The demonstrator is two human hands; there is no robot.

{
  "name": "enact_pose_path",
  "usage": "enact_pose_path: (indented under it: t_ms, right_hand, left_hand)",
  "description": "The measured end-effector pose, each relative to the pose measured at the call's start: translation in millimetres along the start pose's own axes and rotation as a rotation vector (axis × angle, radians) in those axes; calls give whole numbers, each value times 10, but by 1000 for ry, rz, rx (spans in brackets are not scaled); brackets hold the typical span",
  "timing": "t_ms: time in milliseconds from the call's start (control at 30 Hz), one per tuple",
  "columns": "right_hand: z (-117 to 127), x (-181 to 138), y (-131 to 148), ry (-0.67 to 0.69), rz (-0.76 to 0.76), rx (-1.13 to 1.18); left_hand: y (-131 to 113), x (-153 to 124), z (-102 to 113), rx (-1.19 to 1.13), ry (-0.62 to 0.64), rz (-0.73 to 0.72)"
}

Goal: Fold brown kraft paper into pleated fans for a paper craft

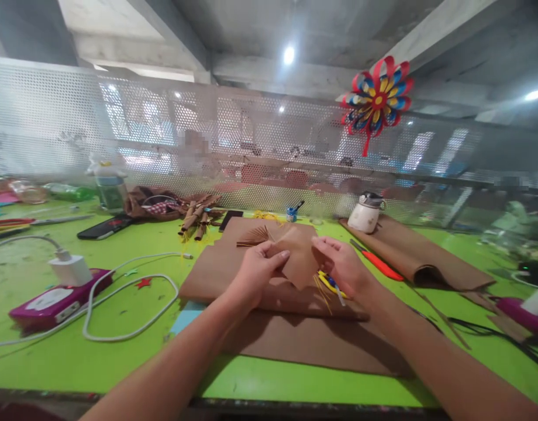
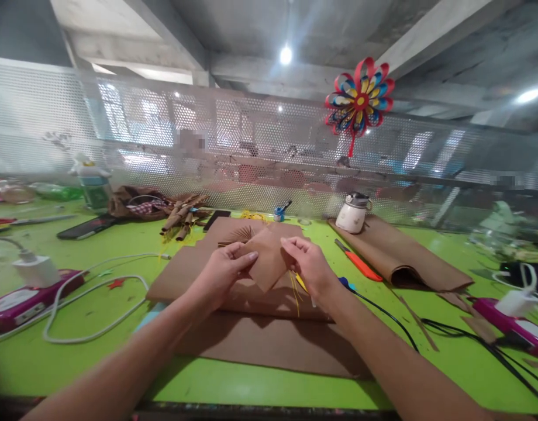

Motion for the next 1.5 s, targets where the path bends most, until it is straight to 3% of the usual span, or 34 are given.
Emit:
enact_pose_path:
  t_ms: [133, 267, 367, 633, 900, 1167, 1367, 1500]
  right_hand:
    - [66, -27, -122, 18, -29, 80]
    - [167, -76, -133, -45, 10, 5]
    - [198, -100, -104, -10, 8, -79]
    - [124, -211, -22, 20, 74, -177]
    - [124, -209, 29, -50, 18, 19]
    - [105, -260, 54, -46, 33, -21]
    - [115, -259, -26, 34, 99, -94]
    - [142, -241, -27, 26, 127, -131]
  left_hand:
    - [17, -32, -22, -61, -11, 17]
    - [21, -94, -79, 98, 164, 102]
    - [-20, -99, -71, 100, 190, 140]
    - [-40, -49, -48, 180, 162, -8]
    - [-90, -92, -70, 134, 242, -45]
    - [-116, -127, -94, 79, 232, -27]
    - [-96, -128, -95, 301, 243, 39]
    - [-144, -146, -101, 417, 336, -49]
Point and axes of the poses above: each hand's wrist, its own x-axis towards the middle knuckle, its own z-axis out of the back of the hand, y = z × x, the point moved 3 cm from there along x, towards the middle knuckle, and after that the axes turned 9 degrees about -y, right-handed, at the moved point
